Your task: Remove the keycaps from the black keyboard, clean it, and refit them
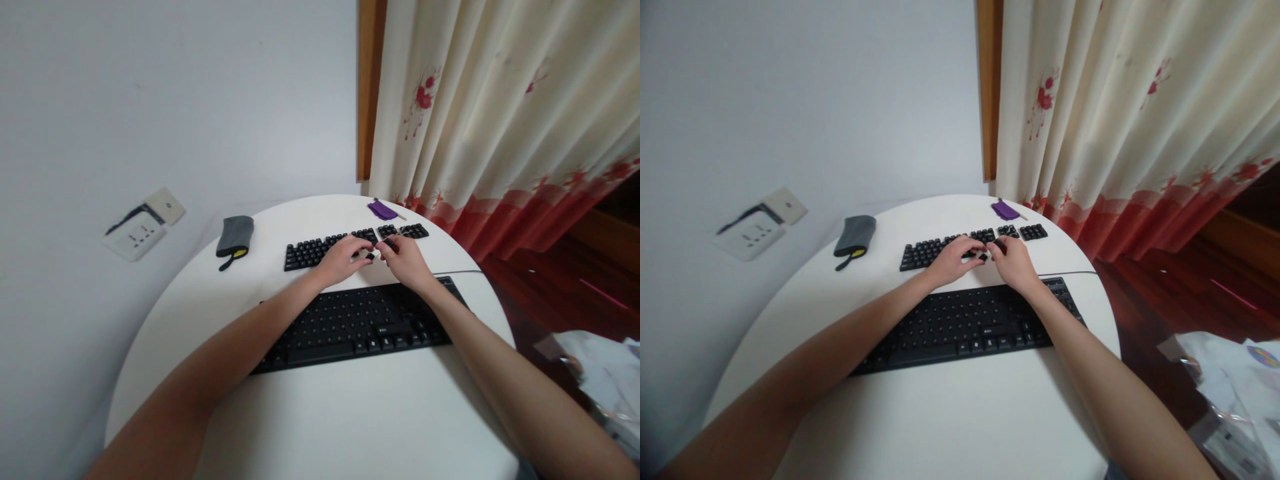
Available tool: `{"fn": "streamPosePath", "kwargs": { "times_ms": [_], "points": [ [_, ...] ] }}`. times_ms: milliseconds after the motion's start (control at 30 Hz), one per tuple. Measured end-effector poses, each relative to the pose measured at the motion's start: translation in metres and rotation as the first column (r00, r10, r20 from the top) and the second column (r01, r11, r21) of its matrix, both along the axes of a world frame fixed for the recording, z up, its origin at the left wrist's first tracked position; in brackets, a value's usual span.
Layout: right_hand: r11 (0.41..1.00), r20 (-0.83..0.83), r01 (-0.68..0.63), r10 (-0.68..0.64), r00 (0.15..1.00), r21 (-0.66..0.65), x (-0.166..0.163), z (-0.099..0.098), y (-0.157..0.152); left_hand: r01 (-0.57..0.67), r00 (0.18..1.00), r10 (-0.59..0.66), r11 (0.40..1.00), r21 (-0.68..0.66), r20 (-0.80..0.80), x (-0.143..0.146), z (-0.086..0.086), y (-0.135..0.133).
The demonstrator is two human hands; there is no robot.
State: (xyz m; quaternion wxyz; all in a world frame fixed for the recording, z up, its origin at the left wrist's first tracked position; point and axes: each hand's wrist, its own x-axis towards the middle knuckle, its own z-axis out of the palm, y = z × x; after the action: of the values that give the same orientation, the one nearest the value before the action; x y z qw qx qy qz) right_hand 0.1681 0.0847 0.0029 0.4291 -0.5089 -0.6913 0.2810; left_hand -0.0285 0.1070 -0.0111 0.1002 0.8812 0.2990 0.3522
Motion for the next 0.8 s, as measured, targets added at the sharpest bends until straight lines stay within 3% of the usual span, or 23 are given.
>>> {"fn": "streamPosePath", "kwargs": {
  "times_ms": [133, 233, 367, 567, 800],
  "points": [
    [1.0, 0.019, 0.006, -0.006, 1.0, -0.008, -0.0037, -0.0005, -0.0014, 0.01, 1.0, -0.01, 0.998, -0.054, -0.003, 0.0003, 0.0023, -0.0031],
    [0.99, -0.13, -0.037, 0.019, 0.991, -0.138, -0.007, -0.002, -0.0014, 0.004, 1.0, -0.005, 0.998, -0.062, -0.019, -0.0001, 0.0038, -0.0039],
    [0.972, -0.228, -0.029, -0.027, 0.973, -0.235, -0.0085, -0.0017, -0.0018, 0.028, 0.996, -0.027, 0.999, 0.02, -0.089, -0.0003, 0.004, -0.0039],
    [0.975, -0.191, 0.002, -0.046, 0.981, -0.224, -0.0061, -0.001, -0.0014, 0.015, 0.992, -0.002, 0.995, 0.102, -0.124, 0.0011, 0.0065, -0.0065],
    [0.97, -0.236, 0.15, -0.193, 0.952, -0.189, -0.0001, 0.0023, 0.0011, -0.185, 0.981, 0.19, 0.976, 0.112, -0.035, 0.0028, 0.0021, -0.003]
  ]
}}
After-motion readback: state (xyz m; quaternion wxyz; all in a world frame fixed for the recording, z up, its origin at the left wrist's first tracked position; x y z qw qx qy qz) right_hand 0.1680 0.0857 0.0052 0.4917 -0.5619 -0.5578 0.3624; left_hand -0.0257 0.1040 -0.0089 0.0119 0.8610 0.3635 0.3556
